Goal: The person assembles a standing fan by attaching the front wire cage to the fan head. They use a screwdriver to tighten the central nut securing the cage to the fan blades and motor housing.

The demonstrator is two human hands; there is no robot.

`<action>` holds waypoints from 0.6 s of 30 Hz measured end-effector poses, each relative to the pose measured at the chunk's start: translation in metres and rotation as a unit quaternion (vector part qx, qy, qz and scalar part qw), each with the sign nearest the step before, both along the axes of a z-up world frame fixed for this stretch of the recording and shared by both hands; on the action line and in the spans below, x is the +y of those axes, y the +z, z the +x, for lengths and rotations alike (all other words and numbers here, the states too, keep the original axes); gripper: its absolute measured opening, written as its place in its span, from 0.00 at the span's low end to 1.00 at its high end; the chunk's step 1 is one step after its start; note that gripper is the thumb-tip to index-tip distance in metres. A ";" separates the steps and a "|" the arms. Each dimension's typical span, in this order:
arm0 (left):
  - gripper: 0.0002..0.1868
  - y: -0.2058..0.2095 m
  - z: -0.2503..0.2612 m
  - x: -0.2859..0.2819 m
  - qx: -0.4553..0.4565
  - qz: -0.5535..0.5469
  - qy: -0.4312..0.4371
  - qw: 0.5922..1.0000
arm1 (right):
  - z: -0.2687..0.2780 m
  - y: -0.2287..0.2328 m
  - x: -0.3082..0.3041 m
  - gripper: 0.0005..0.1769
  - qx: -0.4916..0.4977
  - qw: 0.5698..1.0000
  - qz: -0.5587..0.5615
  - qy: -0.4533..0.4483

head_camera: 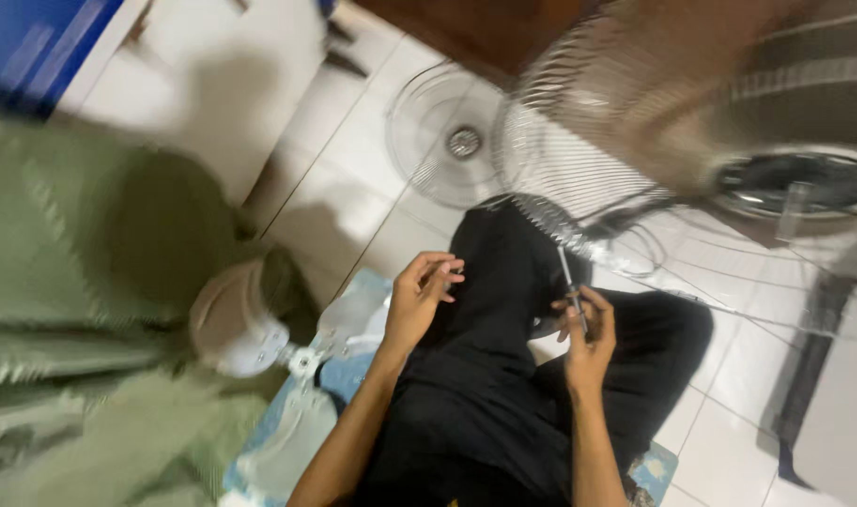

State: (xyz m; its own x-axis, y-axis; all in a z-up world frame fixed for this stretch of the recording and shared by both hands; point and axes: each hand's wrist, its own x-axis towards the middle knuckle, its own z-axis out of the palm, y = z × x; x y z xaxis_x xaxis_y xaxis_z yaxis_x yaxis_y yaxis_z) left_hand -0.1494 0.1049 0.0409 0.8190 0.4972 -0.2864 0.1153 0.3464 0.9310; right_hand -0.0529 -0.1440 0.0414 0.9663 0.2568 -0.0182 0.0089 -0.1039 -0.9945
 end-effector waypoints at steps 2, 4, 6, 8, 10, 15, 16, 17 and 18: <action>0.11 0.002 -0.025 0.015 0.002 0.035 0.042 0.999 | -0.007 0.010 0.015 0.18 0.028 0.998 -0.012 0.056; 0.09 0.002 -0.050 0.029 -0.027 0.077 0.093 0.992 | -0.015 0.018 0.030 0.17 0.058 0.991 -0.042 0.115; 0.08 0.004 -0.080 0.041 0.094 0.160 0.121 0.975 | -0.021 0.027 0.044 0.16 0.063 0.975 -0.077 0.200; 0.07 0.006 -0.105 0.050 0.171 0.229 0.132 0.949 | -0.027 0.035 0.061 0.17 0.072 0.956 -0.096 0.267; 0.07 0.004 -0.131 0.055 0.207 0.289 0.128 0.926 | -0.035 0.043 0.077 0.19 0.094 0.938 -0.102 0.319; 0.06 -0.010 -0.174 0.041 0.278 0.344 0.075 0.894 | -0.044 0.053 0.123 0.19 0.055 0.887 -0.173 0.424; 0.07 -0.013 -0.180 0.035 0.269 0.360 0.067 0.891 | -0.044 0.052 0.133 0.20 0.057 0.880 -0.172 0.440; 0.07 -0.016 -0.186 0.030 0.300 0.354 0.056 0.884 | -0.047 0.048 0.143 0.19 0.027 0.875 -0.179 0.449; 0.07 -0.020 -0.189 0.024 0.329 0.348 0.044 0.877 | -0.050 0.043 0.153 0.19 -0.003 0.870 -0.185 0.457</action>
